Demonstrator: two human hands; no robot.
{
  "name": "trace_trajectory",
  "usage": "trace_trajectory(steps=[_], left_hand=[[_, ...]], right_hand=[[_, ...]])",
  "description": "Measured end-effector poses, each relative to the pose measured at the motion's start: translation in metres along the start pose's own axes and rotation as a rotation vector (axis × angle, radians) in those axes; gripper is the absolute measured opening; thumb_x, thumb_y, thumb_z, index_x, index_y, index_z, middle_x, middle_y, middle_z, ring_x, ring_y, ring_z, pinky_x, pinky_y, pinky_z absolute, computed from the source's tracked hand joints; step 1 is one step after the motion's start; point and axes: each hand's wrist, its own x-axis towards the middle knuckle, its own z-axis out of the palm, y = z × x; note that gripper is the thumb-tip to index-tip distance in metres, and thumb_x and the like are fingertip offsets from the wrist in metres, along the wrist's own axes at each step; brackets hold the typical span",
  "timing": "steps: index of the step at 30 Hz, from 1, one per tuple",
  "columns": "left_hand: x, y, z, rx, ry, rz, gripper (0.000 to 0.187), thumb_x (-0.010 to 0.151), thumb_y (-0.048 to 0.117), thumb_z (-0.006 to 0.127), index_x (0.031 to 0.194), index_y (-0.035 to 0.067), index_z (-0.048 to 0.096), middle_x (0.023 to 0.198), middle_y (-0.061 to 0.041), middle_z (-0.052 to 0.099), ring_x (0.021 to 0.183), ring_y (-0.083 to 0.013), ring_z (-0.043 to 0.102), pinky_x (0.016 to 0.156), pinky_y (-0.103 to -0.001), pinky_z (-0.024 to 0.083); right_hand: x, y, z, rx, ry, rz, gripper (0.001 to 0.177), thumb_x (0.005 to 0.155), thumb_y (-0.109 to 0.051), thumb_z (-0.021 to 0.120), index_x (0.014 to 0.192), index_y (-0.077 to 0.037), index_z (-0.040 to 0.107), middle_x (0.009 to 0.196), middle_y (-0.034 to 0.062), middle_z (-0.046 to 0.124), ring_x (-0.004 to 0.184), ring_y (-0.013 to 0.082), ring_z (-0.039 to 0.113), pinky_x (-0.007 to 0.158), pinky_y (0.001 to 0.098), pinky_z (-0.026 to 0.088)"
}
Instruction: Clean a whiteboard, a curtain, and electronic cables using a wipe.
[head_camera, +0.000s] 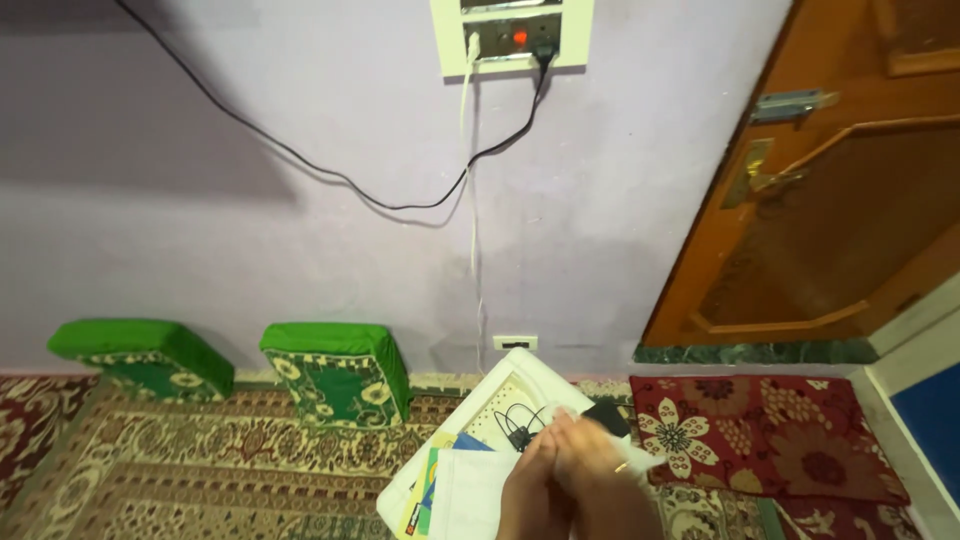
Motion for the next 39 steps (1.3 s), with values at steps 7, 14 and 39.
trace_trajectory(steps=[7, 14, 39], left_hand=[[0.005, -0.004, -0.013, -0.523, -0.613, 0.019, 0.051, 0.114, 0.021, 0.030, 0.154, -0.011, 0.030, 0.150, -0.033, 0.040, 0.115, -0.0397, 0.053, 0.100, -0.050, 0.043], [0.017, 0.005, -0.021, 0.011, -0.062, 0.161, 0.053, 0.106, 0.022, 0.035, 0.148, -0.009, 0.045, 0.150, -0.025, 0.053, 0.135, -0.0322, 0.057, 0.113, -0.045, 0.046], [0.020, 0.004, -0.032, -0.015, 0.038, 0.134, 0.050, 0.103, 0.020, 0.044, 0.145, -0.007, 0.043, 0.147, -0.027, 0.058, 0.135, -0.0340, 0.060, 0.113, -0.046, 0.049]], right_hand=[[0.006, -0.016, -0.004, -0.197, 0.161, -0.218, 0.054, 0.082, -0.007, 0.059, 0.135, 0.000, 0.058, 0.147, 0.0165, 0.057, 0.138, 0.0305, 0.054, 0.117, 0.0459, 0.039], [-0.013, 0.003, 0.029, -0.060, 0.122, -0.299, 0.065, 0.078, -0.009, 0.057, 0.139, 0.009, 0.048, 0.150, 0.0302, 0.044, 0.141, 0.0444, 0.042, 0.117, 0.0551, 0.029], [-0.008, -0.007, 0.013, -0.116, 0.112, -0.330, 0.067, 0.089, -0.026, 0.066, 0.141, 0.011, 0.046, 0.150, 0.0317, 0.043, 0.144, 0.0457, 0.037, 0.117, 0.0531, 0.026]])
